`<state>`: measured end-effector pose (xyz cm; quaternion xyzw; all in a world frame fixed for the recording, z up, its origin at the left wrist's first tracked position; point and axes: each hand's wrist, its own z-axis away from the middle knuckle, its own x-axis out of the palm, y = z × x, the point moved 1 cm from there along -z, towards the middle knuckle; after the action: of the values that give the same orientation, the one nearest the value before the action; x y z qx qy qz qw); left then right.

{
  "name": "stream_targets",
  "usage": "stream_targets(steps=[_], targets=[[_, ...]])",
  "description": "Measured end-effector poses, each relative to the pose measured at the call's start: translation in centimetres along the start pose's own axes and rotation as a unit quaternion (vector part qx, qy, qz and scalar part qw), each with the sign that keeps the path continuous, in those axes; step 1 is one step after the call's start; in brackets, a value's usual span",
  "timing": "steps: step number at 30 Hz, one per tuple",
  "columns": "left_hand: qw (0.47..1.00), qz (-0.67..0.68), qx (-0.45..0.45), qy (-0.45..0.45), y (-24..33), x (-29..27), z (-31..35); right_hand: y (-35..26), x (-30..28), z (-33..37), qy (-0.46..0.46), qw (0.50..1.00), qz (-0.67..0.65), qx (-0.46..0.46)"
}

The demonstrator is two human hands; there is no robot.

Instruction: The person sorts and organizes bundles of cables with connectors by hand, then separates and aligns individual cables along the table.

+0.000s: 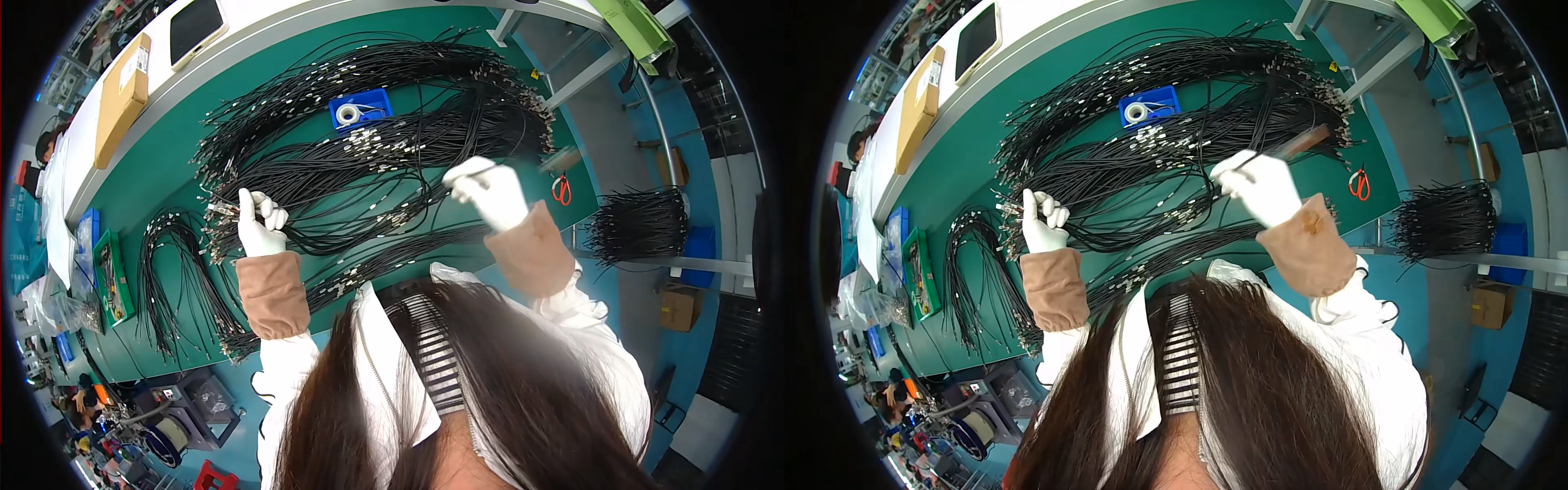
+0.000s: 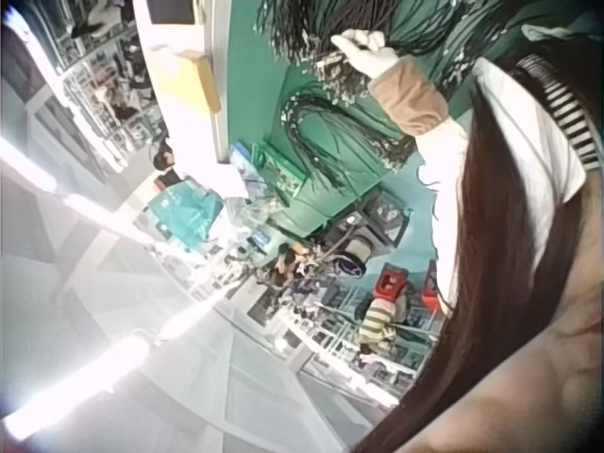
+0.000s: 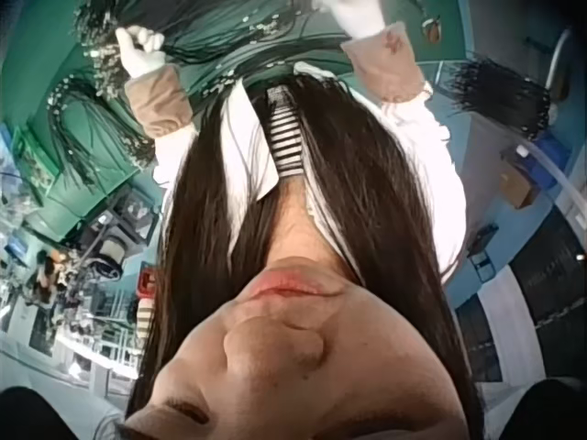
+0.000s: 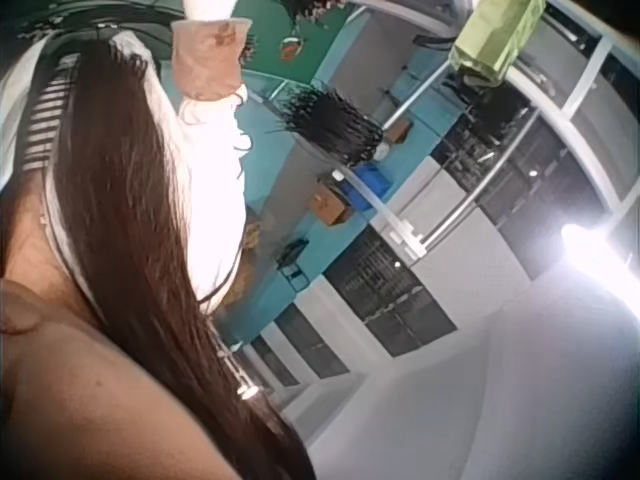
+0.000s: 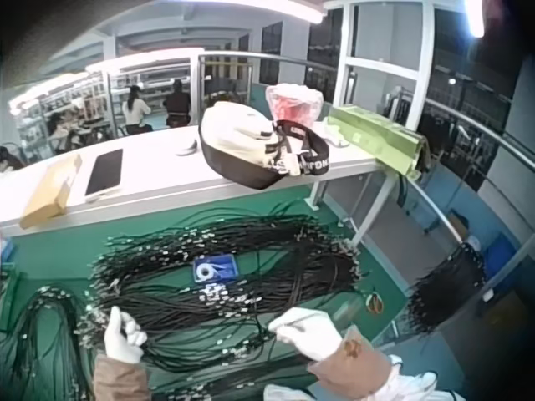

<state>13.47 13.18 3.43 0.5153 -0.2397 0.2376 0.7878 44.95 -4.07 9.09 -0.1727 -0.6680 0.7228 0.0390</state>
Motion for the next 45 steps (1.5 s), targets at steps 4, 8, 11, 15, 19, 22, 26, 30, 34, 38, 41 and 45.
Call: stream_targets(steps=[4,8,11,15,19,22,26,30,34,38,41,45], targets=[[1.000,-0.001,0.001,-0.006,0.0,0.1,0.3,2.8,2.9,-0.1,-0.038,0.942,0.273,-0.191],[0.998,0.016,-0.011,-0.055,0.2,-0.5,0.2,1.8,4.1,-0.1,-0.039,0.998,-0.003,0.054],[1.000,0.011,0.004,-0.006,0.2,-1.0,0.1,0.2,2.8,-1.2,0.035,0.998,-0.035,0.037],[1.000,0.023,-0.001,-0.009,0.3,-1.7,-0.8,-0.1,-1.9,-1.4,0.168,0.983,-0.073,-0.002],[1.000,0.022,-0.015,-0.014,0.8,-1.8,-0.7,1.1,-6.4,-1.3,0.270,0.961,-0.053,-0.023],[1.000,0.021,-0.016,-0.016,0.6,-1.7,-0.9,4.6,-10.0,-0.8,0.295,0.953,-0.063,0.013],[1.000,0.017,-0.014,-0.013,0.7,-1.6,-1.1,10.0,-13.1,-0.1,0.309,0.940,-0.111,0.092],[0.999,0.015,-0.022,-0.021,0.7,-1.6,-1.4,14.4,-14.8,-0.5,0.308,0.923,-0.146,0.178],[1.000,0.009,-0.013,-0.006,0.7,-1.4,-1.2,17.8,-15.4,-1.0,0.294,0.908,-0.161,0.251],[1.000,0.012,-0.011,-0.002,0.7,-1.3,-1.2,19.7,-16.9,-0.2,0.314,0.869,-0.294,0.243],[0.999,0.026,-0.016,-0.013,0.9,-2.4,-1.6,16.9,-17.6,0.2,0.363,0.868,-0.273,0.204],[1.000,0.024,-0.019,-0.008,0.9,-2.2,-1.9,14.7,-18.8,0.5,0.395,0.861,-0.262,0.185]])
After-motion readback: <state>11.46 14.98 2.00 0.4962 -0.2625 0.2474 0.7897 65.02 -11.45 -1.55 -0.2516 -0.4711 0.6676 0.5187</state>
